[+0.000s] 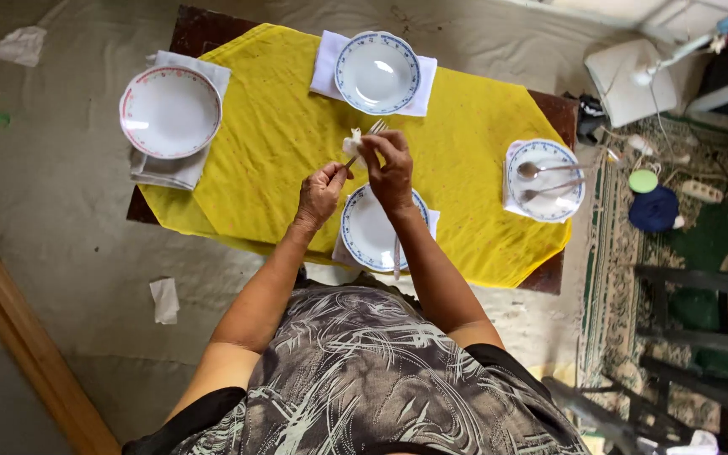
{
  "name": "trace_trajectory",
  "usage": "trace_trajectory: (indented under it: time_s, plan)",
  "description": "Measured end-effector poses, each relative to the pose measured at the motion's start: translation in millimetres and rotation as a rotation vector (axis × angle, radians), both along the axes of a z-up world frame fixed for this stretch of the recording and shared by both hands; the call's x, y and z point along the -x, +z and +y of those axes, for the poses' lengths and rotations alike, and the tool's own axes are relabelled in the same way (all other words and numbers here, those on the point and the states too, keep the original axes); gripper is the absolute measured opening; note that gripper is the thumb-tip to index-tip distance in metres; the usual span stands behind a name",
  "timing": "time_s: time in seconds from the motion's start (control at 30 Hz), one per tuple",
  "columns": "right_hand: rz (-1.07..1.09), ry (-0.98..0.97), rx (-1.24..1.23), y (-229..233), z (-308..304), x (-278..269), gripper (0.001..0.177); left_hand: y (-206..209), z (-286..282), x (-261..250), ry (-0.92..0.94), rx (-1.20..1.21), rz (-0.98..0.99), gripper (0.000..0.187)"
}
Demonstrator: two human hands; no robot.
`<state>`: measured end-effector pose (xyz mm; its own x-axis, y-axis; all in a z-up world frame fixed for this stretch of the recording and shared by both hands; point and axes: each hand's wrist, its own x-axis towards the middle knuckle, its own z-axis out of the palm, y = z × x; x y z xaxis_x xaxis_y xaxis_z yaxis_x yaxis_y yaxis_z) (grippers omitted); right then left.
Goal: Cleaning a spoon and fork with a tissue and then placing them on plates to set a dining table.
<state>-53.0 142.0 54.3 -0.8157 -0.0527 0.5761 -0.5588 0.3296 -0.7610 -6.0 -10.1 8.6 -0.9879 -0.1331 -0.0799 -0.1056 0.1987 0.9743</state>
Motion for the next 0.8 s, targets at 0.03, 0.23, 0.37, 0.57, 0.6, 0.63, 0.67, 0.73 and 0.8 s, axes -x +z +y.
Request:
trace_trajectory:
  time_s: [0.03,0.23,0.37,0.57,0.6,0.63,0.67,0.73,0.8]
  plan:
    - [-0.004,-0.019,0.001,-5,-3,1,0.014,-1,-6,1,-0.019,0.001,-0.004,0.024]
    - [-0.276,-0.120,0.390,-45,-17,27,0.007,6,-44,3,-0.125,0.066,-0.015,0.022]
    - [-0.172,-0.181,0.168,-27,-39,1,0.011,-2,-62,5,-0.179,0.032,-0.020,0.021]
    - [0.053,-0.260,0.055,-12,-59,-20,0.011,-18,-78,15,-0.297,-0.075,0.033,0.018]
    - [0.069,-0.338,0.053,-10,-57,-18,0.010,-25,-80,18,-0.337,-0.119,0.057,0.019]
    - [0.069,-0.354,0.052,-22,-49,-12,0.010,-24,-83,16,-0.353,-0.119,0.055,0.019]
    - [-0.157,-0.392,0.187,-33,-42,-6,0.009,-24,-86,16,-0.375,-0.090,0.058,0.019]
    - [-0.382,-0.430,0.328,-47,-30,1,0.010,-19,-92,14,-0.407,-0.060,0.061,0.018]
    - [-0.533,-0.131,0.677,-54,-21,2,0.009,-8,-96,13,-0.432,-0.051,-0.029,0.022]
